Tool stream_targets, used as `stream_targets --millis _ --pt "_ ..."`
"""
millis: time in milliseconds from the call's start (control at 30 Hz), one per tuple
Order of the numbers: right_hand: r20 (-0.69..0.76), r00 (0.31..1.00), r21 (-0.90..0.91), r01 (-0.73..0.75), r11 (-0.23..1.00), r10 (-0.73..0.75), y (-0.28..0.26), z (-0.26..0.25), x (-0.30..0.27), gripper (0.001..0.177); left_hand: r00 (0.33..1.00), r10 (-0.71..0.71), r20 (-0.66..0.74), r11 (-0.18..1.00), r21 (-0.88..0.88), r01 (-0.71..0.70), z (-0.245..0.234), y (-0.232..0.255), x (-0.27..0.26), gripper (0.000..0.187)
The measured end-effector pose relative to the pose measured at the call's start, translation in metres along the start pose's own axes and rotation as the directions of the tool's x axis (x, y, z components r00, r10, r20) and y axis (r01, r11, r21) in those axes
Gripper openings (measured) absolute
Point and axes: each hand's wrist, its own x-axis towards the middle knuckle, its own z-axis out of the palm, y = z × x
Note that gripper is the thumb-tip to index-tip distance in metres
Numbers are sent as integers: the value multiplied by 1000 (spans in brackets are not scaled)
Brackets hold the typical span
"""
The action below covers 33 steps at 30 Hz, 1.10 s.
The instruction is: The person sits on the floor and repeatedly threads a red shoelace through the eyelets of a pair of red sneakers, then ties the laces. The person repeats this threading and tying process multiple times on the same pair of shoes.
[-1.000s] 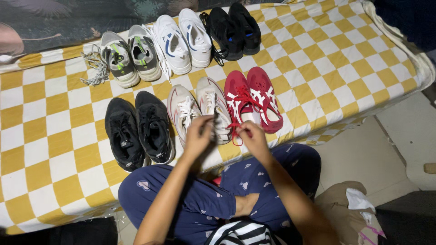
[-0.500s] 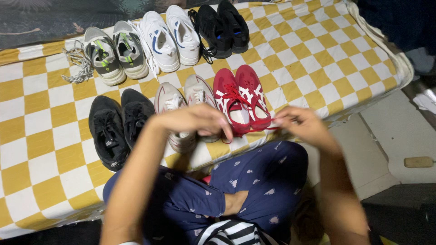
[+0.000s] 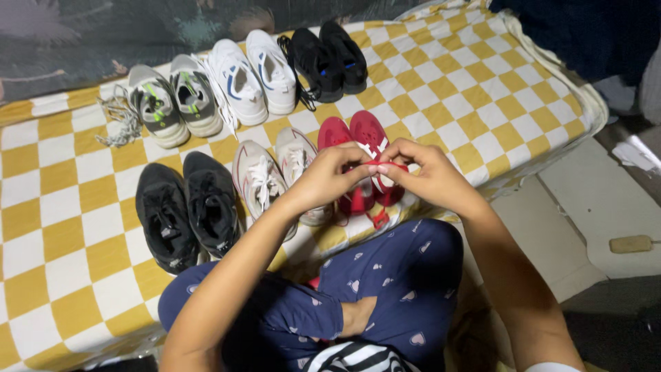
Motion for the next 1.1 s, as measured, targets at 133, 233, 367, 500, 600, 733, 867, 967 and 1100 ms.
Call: stream_targets --millis 133,233,367,500,600,733,867,967,1100 --pt "54 996 149 -78 986 71 31 -2 -1 17 996 -79 45 912 -400 91 -26 -14 -10 28" --pt "61 966 274 -260 926 253 64 -16 -9 21 977 -213 -5 883 -429 190 -59 -28 -24 26" --pt "27 964 249 -261 933 263 105 -51 -23 25 933 -356 -60 772 -582 257 -83 -46 -42 24" --pt "-109 940 228 -294 928 325 134 -97 -43 24 864 -445 -233 779 -578 245 -114 -67 -58 21" --pt "-211 906 268 -308 913 367 151 -128 -61 21 812 -497 -306 734 -647 205 -136 -81 -69 21" --pt "-305 869 283 -308 908 390 158 -158 -73 27 782 -514 -353 702 -697 147 -150 -89 -78 27" --pt "-275 933 -196 -289 937 230 139 -145 -60 24 794 -509 -334 809 -501 308 -136 -84 -70 29" --pt "-142 983 -571 -181 801 121 109 -95 -41 27 985 63 -162 975 -199 -95 -117 -71 -49 32" --pt "112 986 -191 144 971 -124 69 -20 6 34 987 -58 147 991 -108 74 -68 -38 -19 26"
